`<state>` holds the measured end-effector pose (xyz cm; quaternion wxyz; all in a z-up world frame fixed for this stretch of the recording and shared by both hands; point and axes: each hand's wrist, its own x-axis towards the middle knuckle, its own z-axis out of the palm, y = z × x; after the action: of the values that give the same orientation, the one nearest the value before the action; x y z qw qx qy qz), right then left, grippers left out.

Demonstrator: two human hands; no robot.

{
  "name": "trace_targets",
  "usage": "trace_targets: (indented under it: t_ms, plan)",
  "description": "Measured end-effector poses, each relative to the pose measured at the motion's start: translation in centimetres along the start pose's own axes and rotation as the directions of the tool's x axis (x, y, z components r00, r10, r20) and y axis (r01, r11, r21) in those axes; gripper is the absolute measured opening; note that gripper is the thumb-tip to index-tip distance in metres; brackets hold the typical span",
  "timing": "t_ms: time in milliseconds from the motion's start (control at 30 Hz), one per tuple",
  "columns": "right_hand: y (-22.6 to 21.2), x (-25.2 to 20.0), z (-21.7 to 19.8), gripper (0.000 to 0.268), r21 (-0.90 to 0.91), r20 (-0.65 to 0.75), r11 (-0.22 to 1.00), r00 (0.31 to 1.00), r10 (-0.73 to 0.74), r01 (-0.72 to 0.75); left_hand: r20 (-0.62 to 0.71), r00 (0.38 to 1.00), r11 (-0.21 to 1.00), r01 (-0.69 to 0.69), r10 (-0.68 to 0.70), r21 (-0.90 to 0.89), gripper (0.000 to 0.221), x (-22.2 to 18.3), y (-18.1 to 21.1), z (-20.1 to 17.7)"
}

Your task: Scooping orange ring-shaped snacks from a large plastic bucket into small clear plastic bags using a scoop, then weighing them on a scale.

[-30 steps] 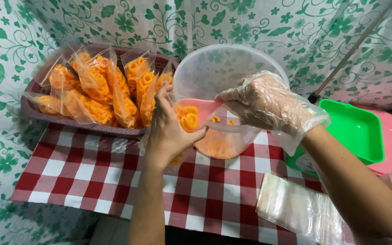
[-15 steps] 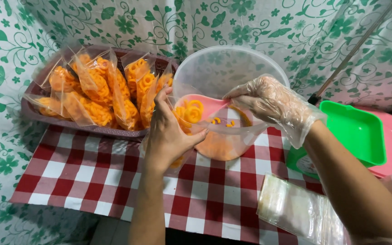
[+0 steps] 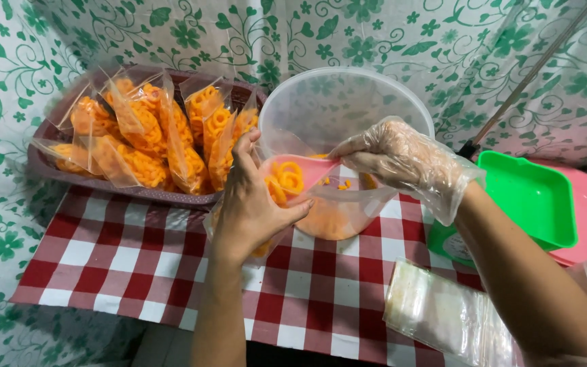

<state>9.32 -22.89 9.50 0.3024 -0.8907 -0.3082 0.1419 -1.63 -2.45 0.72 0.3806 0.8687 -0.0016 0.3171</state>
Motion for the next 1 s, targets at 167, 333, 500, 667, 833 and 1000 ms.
trace_targets:
  t_ms: [167, 333, 500, 667, 833, 1000]
  plan:
    - [0.0, 0.9, -0.1, 0.031, 0.098, 0.002, 0.995, 1.000, 0.027, -0.027, -0.002, 1.000, 1.000, 0.000, -0.001, -0.031, 0.123, 0.1, -0.2, -0.2]
    - [0.6, 1.5, -0.2, 0.032, 0.112, -0.008, 0.993, 0.999, 0.036, -0.035, 0.001, 1.000, 1.000, -0.004, 0.004, -0.015, 0.121, 0.4, 0.1, -0.2]
    - [1.4, 1.9, -0.4, 0.034, 0.135, -0.023, 0.990, 0.998, 0.052, -0.049, 0.000, 1.000, 1.000, -0.002, 0.002, -0.018, 0.124, 0.8, -0.1, -0.1]
    - [1.9, 2.3, -0.3, 0.036, 0.169, -0.033, 0.984, 0.997, 0.067, -0.061, 0.051, 0.999, 1.000, -0.001, 0.001, 0.000, 0.125, 1.2, 0.6, -1.0]
    - [1.0, 1.8, -0.7, 0.035, 0.176, -0.033, 0.983, 0.998, 0.058, -0.052, 0.076, 0.997, 1.000, 0.019, -0.018, -0.012, 0.125, 1.4, 1.0, -1.3]
    - [0.5, 1.8, -0.5, 0.037, 0.196, -0.005, 0.980, 0.999, 0.048, -0.046, 0.086, 0.996, 0.998, 0.041, -0.036, -0.053, 0.125, 1.3, 1.0, -1.2]
